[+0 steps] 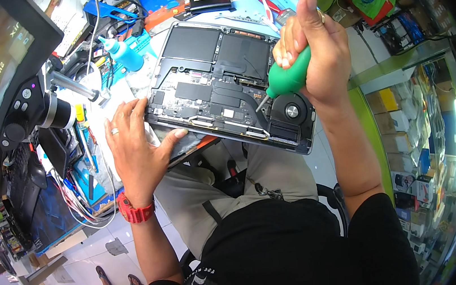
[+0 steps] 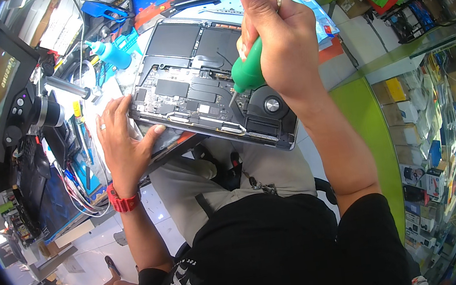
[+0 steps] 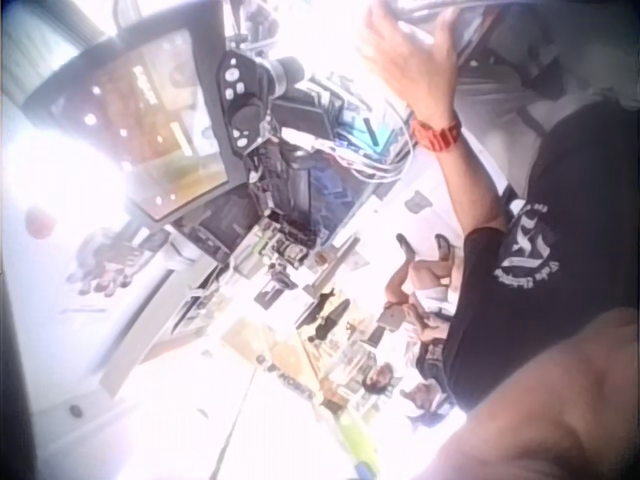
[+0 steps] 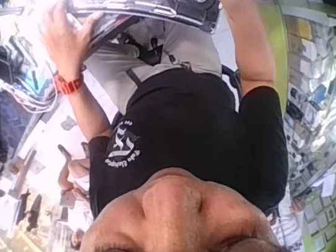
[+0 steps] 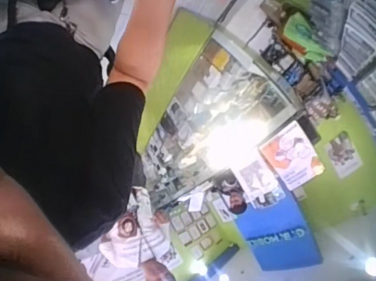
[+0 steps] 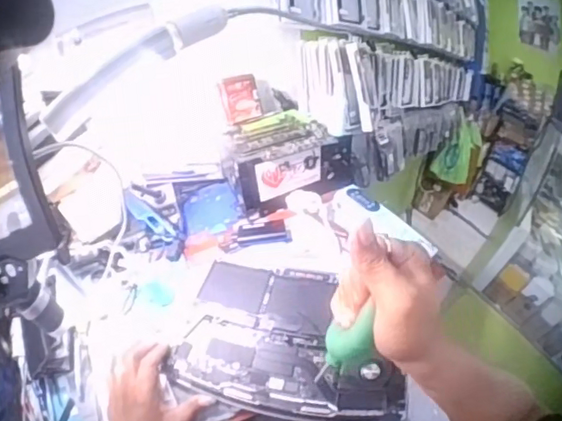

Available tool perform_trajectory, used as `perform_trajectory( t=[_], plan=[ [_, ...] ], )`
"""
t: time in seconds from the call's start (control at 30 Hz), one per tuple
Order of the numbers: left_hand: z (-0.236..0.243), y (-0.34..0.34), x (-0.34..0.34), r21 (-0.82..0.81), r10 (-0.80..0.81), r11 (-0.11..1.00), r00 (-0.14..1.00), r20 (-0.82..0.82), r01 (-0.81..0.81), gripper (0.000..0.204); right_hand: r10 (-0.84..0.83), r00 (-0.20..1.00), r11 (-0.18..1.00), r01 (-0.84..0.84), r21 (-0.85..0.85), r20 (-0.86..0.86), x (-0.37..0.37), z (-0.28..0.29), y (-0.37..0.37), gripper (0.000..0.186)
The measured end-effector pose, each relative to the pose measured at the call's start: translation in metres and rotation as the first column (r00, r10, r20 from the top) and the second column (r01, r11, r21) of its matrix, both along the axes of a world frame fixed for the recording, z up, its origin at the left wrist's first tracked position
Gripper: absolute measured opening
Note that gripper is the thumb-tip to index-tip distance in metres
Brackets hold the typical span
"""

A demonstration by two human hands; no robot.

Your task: The person uses a soldering iron, a small blower, and multimeter probes to work on the internal circuitry of a disassembled laptop.

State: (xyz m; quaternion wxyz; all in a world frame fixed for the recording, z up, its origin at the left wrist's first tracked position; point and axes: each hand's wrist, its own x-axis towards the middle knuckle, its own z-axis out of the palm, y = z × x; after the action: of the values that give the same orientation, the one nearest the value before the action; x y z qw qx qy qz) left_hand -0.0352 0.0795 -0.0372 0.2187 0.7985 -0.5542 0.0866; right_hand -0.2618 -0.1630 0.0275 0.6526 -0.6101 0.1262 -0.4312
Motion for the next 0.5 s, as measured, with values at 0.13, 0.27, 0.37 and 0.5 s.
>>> perform_trajectory(
  t=[0.13,0.27,0.37,0.5],
  plan=[
    [0.002,-0.001,-0.002,0.010,0.004,1.000,1.000,-0.007,-0.004,0.088,-0.326,0.945,0.944,0.325,0.056,0.013,0.029,0.009,0.016,0.061],
    [0.000,0.001,-0.001,0.005,0.008,1.000,1.000,0.014,-0.008,0.087,0.012,0.999,1.000,-0.012,0.011,-0.035,0.007,0.000,0.003,0.058],
    [0.001,-0.001,-0.002,0.003,0.006,1.000,1.000,0.010,-0.006,0.087,-0.311,0.949,0.949,0.313,-0.030,0.061,0.022,0.017,0.026,0.059],
    [0.001,0.001,0.000,0.002,0.007,1.000,1.000,-0.001,-0.007,0.087,-0.020,0.999,0.981,0.013,-0.195,-0.033,-0.001,0.013,0.017,0.054]
  ],
)
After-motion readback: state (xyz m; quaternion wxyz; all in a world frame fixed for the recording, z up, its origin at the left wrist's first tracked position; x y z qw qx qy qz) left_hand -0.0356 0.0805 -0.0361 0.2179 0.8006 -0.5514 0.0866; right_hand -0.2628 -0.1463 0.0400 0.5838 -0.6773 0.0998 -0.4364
